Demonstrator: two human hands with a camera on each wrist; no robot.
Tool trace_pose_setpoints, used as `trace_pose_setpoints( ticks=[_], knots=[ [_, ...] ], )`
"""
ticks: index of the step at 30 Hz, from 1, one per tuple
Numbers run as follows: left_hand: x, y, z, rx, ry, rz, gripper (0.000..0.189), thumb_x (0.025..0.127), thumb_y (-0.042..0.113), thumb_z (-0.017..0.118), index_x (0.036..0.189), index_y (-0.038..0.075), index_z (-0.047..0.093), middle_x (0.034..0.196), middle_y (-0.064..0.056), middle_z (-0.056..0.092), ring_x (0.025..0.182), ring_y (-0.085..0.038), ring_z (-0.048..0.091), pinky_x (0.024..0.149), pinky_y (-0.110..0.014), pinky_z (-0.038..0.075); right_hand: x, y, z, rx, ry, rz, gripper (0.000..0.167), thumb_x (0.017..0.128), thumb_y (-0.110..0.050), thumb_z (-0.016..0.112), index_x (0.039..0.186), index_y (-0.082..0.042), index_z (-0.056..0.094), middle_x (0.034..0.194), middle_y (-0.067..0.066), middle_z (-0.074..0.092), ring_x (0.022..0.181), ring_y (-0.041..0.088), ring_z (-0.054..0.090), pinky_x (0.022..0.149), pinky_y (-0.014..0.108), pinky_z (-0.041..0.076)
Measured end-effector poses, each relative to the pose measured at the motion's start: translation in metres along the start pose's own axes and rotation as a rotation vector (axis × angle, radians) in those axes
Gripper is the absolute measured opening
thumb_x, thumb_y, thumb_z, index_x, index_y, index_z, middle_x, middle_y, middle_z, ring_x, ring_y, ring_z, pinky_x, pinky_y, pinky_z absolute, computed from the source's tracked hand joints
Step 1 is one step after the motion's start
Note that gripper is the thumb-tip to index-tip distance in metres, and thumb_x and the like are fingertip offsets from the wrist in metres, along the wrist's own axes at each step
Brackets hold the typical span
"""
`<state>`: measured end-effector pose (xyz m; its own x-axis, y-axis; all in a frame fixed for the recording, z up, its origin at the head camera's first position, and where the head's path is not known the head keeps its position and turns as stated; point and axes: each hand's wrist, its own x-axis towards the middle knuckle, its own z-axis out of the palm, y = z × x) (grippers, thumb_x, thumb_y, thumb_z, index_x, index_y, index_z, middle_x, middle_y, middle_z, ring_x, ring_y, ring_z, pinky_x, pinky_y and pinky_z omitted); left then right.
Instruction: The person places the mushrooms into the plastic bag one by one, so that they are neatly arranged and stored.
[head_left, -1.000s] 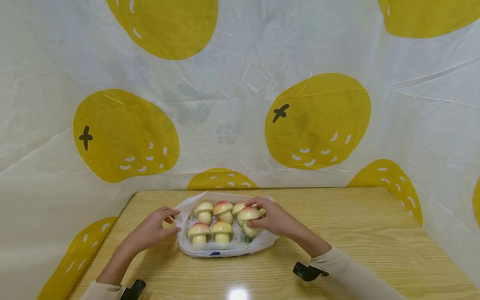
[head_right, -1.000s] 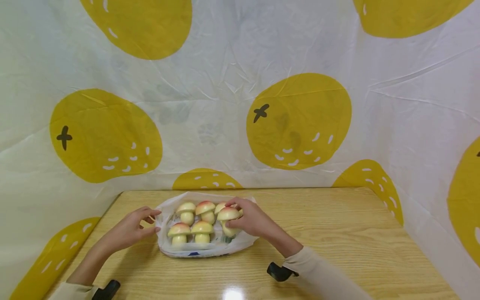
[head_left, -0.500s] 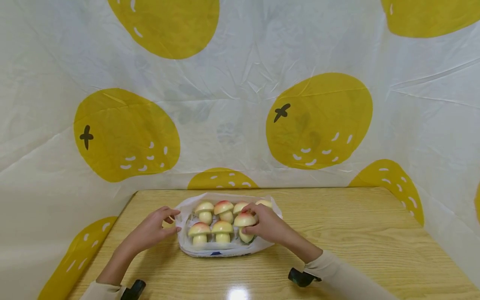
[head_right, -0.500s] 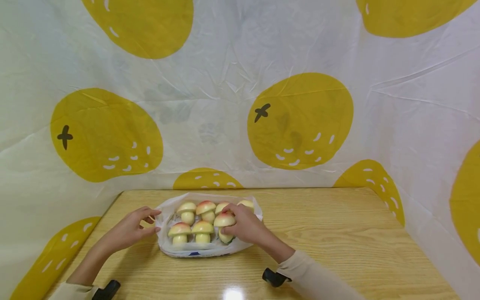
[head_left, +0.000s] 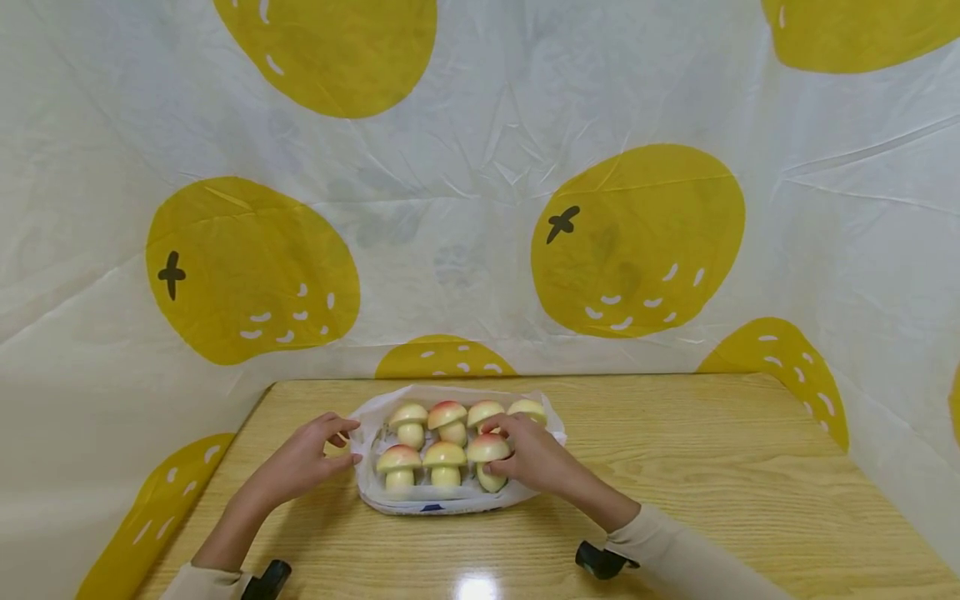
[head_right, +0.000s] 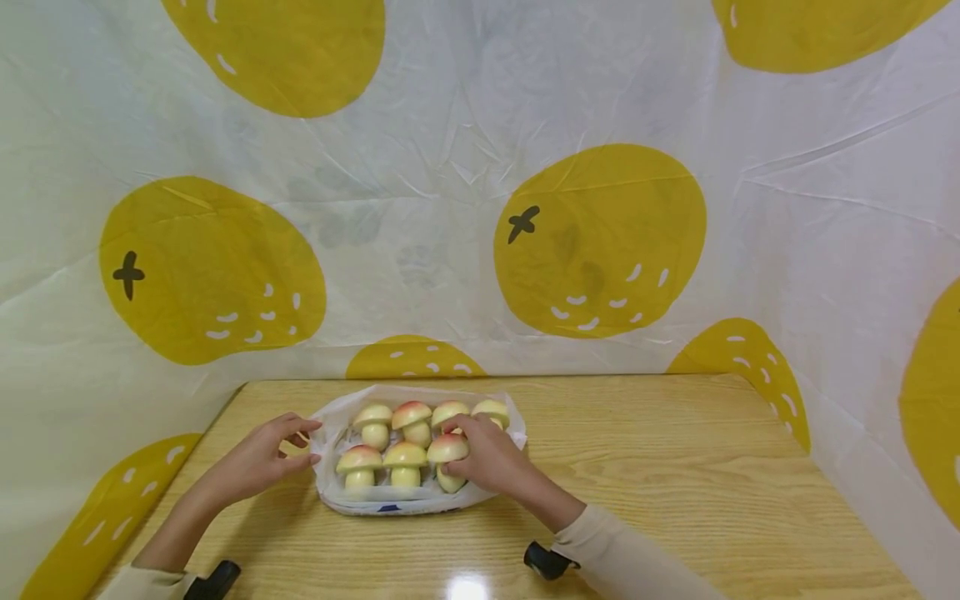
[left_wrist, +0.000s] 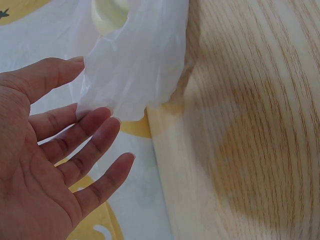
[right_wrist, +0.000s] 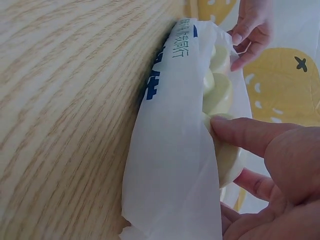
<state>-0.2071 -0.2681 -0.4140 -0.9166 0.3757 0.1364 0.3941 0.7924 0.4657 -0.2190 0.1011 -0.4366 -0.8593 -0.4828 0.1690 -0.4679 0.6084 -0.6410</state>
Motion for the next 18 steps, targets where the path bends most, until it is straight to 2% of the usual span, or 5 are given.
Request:
trace_pose_setpoints(
  ticks=[9,13,18],
  knots=[
    [0.0,-0.0011,0.0008,0.004,0.0,-0.002,0.05,0.092,0.028,0.076,0.131,-0.002,0.064,0.11,-0.001,0.063,0.099,-0.022,0.064,0.082,-0.042,0.056,-0.0021,-0.0045,-0.0008,-0.148,0.04,-0.012,0.042,0.084,-0.017,0.085,0.12,-0.009,0.067,0.105,0.008,0.064,0.09,0.022,0.061,0.066,0.034,0.05],
    [0.0001,-0.0007,0.0006,0.004,0.0,-0.007,0.05,0.092,0.028,0.076,0.131,-0.001,0.064,0.11,-0.001,0.063,0.099,-0.021,0.064,0.083,-0.042,0.056,-0.004,-0.0063,-0.0008,-0.175,0.052,-0.025,0.036,0.082,-0.017,0.086,0.113,-0.009,0.068,0.106,0.006,0.064,0.09,0.02,0.062,0.068,0.033,0.051],
    [0.0006,0.0001,0.0005,0.002,-0.003,-0.008,0.05,0.092,0.028,0.076,0.131,-0.001,0.064,0.11,-0.002,0.064,0.099,-0.021,0.064,0.082,-0.042,0.056,-0.0052,-0.0069,0.0008,-0.199,0.07,-0.021,0.038,0.082,-0.02,0.087,0.111,-0.007,0.067,0.109,0.008,0.064,0.086,0.015,0.056,0.067,0.032,0.05]
  ],
)
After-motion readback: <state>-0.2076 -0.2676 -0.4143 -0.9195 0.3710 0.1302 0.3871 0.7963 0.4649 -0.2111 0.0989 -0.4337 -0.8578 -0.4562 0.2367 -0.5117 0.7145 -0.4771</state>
